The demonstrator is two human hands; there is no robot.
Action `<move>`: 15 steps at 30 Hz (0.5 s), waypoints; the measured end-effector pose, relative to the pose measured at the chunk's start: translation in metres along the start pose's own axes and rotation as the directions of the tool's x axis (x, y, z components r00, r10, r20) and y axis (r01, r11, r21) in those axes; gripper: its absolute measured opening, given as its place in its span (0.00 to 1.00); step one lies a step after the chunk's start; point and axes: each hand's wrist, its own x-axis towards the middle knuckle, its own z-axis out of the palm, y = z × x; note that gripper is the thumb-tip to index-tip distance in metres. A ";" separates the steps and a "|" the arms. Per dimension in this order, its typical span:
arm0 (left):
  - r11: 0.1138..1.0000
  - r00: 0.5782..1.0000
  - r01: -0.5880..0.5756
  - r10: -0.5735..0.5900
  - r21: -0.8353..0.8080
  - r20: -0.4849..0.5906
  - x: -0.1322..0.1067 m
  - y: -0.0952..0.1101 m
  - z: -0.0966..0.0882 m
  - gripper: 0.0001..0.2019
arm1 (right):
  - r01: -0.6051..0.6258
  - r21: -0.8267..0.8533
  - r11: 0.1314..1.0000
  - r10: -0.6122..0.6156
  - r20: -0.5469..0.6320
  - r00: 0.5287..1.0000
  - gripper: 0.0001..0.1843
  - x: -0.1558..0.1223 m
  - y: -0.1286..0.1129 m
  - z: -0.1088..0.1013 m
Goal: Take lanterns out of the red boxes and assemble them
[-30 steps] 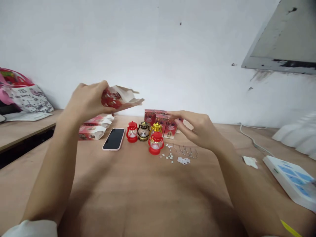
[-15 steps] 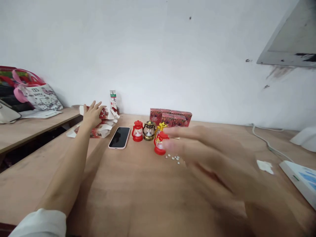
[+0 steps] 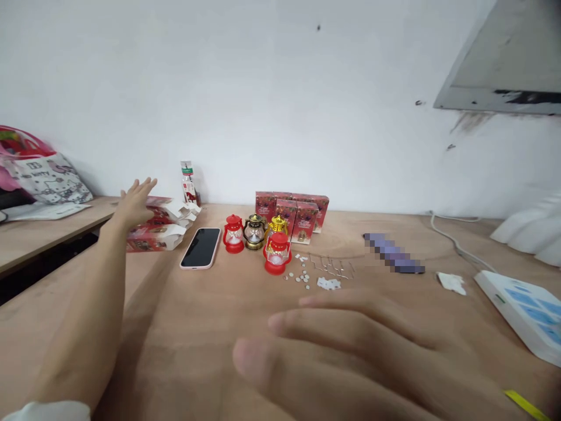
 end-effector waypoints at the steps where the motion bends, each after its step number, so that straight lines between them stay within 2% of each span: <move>1: 1.000 1.000 -0.012 0.012 0.009 0.019 0.000 0.003 -0.007 0.36 | 0.045 -0.016 0.999 -0.045 -0.010 0.999 0.18 0.003 0.003 0.004; 2: 0.999 1.000 -0.024 0.024 0.025 0.015 0.000 0.007 -0.015 0.35 | 0.081 -0.038 0.996 -0.082 -0.022 0.996 0.18 0.006 0.008 0.007; 3: 0.998 0.999 -0.039 0.039 0.042 -0.004 0.000 0.012 -0.022 0.33 | 0.073 -0.073 0.995 -0.071 0.025 0.997 0.18 0.008 0.015 0.010; 5: 0.997 0.997 -0.049 0.052 0.064 -0.055 -0.002 0.026 -0.036 0.28 | 0.002 -0.162 0.987 0.024 0.157 0.987 0.17 0.011 0.032 0.013; 6: 0.997 0.998 -0.048 0.050 0.058 -0.045 -0.002 0.034 -0.044 0.26 | -0.038 -0.214 0.976 0.090 0.240 0.967 0.17 0.011 0.043 0.014; 8: 1.000 0.999 -0.011 0.010 0.014 0.044 -0.004 0.054 -0.057 0.26 | -0.099 -0.320 0.942 0.212 0.340 0.916 0.16 0.011 0.067 0.017; 10: 0.996 0.987 -0.022 0.036 -0.086 0.156 -0.007 0.074 -0.067 0.27 | -0.147 -0.434 0.889 0.335 0.399 0.853 0.16 0.011 0.090 0.026; 13: 0.970 0.946 -0.145 0.194 -0.196 0.259 -0.013 0.108 -0.071 0.28 | -0.205 -0.488 0.849 0.444 0.448 0.776 0.27 0.012 0.115 0.044; 15: 0.937 0.894 -0.266 0.328 -0.227 0.304 -0.019 0.132 -0.068 0.28 | -0.245 -0.484 0.840 0.482 0.459 0.746 0.35 0.014 0.123 0.058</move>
